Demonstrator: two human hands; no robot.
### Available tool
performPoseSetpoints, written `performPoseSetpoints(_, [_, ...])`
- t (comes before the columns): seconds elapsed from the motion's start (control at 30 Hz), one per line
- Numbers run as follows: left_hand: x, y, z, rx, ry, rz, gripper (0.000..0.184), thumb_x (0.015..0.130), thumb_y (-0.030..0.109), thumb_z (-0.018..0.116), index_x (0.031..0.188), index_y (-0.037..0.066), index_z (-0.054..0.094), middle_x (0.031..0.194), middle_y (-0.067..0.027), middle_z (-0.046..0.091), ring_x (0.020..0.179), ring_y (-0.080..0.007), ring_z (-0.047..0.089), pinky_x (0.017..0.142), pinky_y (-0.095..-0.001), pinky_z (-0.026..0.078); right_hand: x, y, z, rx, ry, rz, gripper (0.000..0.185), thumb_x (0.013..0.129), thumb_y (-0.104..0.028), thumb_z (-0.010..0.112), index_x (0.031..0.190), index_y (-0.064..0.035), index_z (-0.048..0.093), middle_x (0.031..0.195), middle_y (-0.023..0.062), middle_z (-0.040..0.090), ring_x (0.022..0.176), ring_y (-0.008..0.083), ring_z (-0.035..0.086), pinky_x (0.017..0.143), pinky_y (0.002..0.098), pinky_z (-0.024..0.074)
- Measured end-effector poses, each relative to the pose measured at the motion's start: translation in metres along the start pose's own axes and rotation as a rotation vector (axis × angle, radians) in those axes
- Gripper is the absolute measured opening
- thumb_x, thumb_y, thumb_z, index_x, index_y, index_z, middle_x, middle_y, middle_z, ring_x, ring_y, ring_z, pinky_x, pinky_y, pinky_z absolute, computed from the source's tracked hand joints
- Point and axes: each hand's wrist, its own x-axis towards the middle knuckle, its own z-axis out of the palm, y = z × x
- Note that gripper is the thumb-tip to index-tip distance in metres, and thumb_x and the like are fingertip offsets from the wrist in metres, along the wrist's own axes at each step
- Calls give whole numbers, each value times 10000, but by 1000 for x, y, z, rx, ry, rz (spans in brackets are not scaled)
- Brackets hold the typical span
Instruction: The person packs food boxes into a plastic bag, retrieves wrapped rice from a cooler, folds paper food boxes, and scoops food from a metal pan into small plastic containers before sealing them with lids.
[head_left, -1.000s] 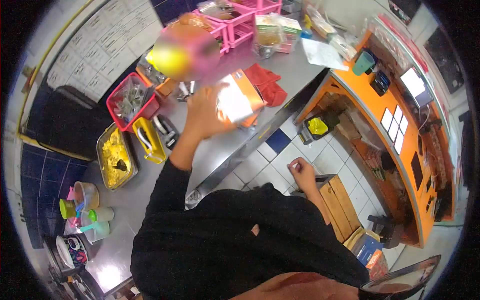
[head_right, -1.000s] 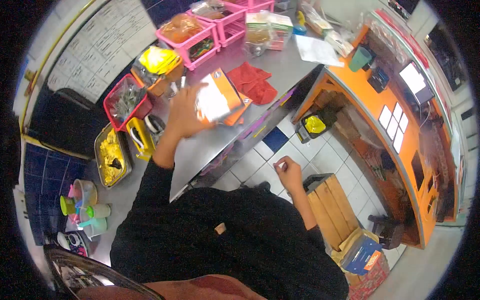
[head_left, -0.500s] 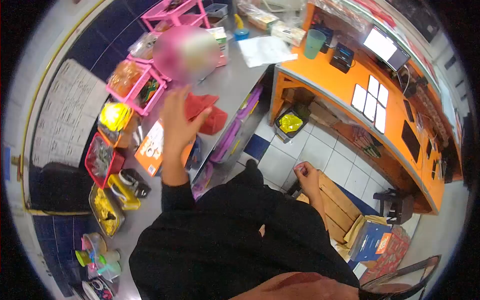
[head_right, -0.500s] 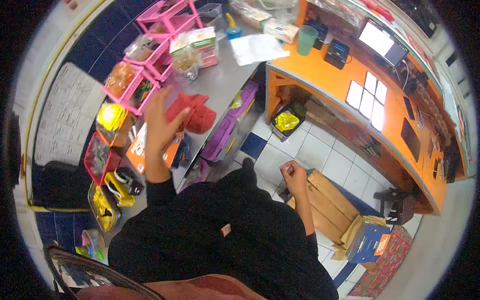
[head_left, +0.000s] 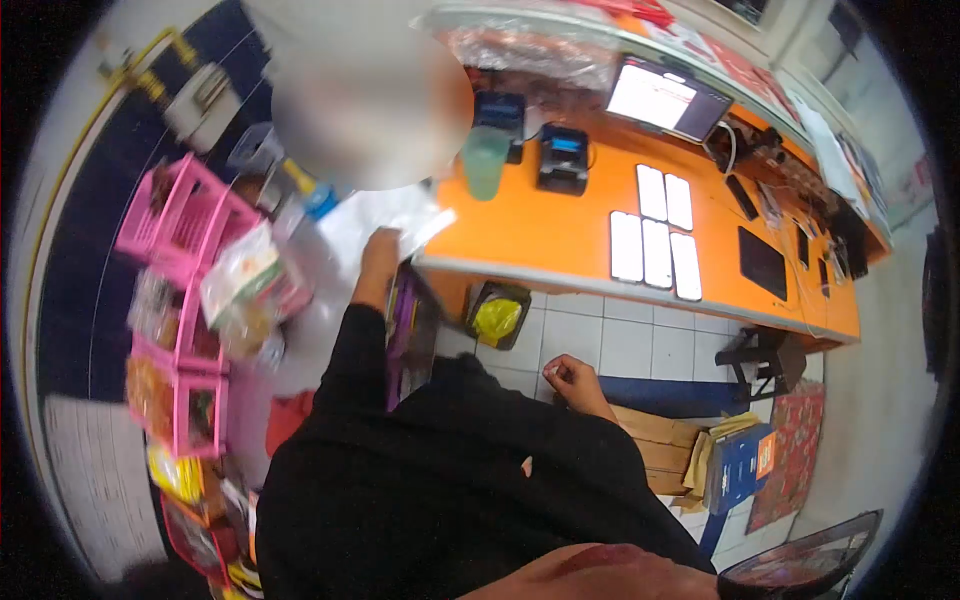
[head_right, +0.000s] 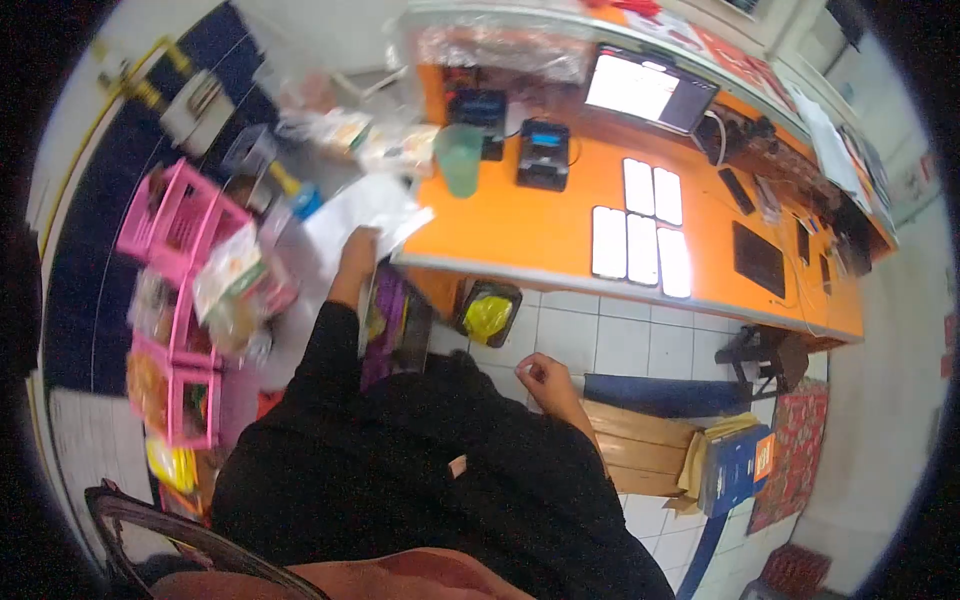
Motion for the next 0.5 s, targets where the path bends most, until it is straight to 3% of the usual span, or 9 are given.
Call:
performPoseSetpoints(0.07, [15, 12, -14, -34, -40, -105, 270, 758, 261, 685, 946, 83, 608, 851, -151, 630, 800, -309, 609, 704, -408, 487, 33, -2, -13, 33, 55, -21, 112, 821, -135, 661, 886, -49, 630, 588, 44, 514, 533, 116, 455, 519, 273, 403])
performPoseSetpoints(0.13, [24, -6, -7, -187, -103, -192, 381, 658, 333, 784, 883, 96, 587, 659, -107, 598, 618, -263, 596, 563, -383, 465, 61, -16, -28, 23, 106, -20, 109, 824, -139, 660, 879, -49, 630, 621, 41, 531, 559, 104, 461, 534, 264, 403])
performPoseSetpoints(0.2, [31, -21, -1, -193, -181, -215, 412, 641, 350, 801, 878, 88, 588, 562, -73, 556, 520, -226, 557, 508, -354, 439, 89, -29, -45, 76, 137, -32, 106, 829, -141, 657, 872, -50, 626, 661, 39, 549, 587, 93, 471, 549, 254, 404])
performPoseSetpoints(0.27, [39, -26, -2, -237, -241, -335, 428, 617, 344, 813, 879, 93, 585, 568, -62, 549, 531, -188, 547, 517, -331, 439, 117, -37, -65, 184, 155, -60, 104, 834, -143, 652, 865, -49, 618, 708, 37, 568, 616, 83, 486, 566, 244, 408])
performPoseSetpoints(0.33, [40, -11, -16, -238, -182, -250, 401, 611, 339, 814, 829, 85, 593, 573, -58, 546, 542, -193, 545, 523, -323, 440, 150, -38, -92, 228, 252, -189, 117, 833, -146, 654, 857, -44, 603, 765, 34, 589, 636, 84, 506, 586, 233, 417])
performPoseSetpoints(0.4, [39, 1, -18, -199, -62, -168, 379, 610, 331, 810, 792, 76, 597, 592, -64, 555, 560, -205, 552, 535, -327, 445, 187, -46, -127, 67, 412, -309, 128, 822, -140, 656, 840, -33, 589, 823, 46, 602, 690, 118, 535, 623, 243, 436])
performPoseSetpoints(0.47, [34, 8, -16, -108, 110, -84, 361, 615, 320, 802, 767, 66, 598, 627, -78, 577, 585, -225, 566, 555, -340, 453, 226, -63, -169, -155, 614, -564, 157, 804, -140, 665, 895, -44, 579, 974, 69, 589, 752, 159, 542, 665, 267, 450])
performPoseSetpoints(0.5, [31, 11, -18, -24, 23, -182, 358, 618, 315, 798, 762, 59, 594, 645, -86, 586, 597, -237, 572, 562, -351, 454, 245, -70, -188, -173, 675, -564, 188, 797, -141, 669, 932, -58, 569, 1046, 80, 558, 776, 173, 542, 681, 282, 454])
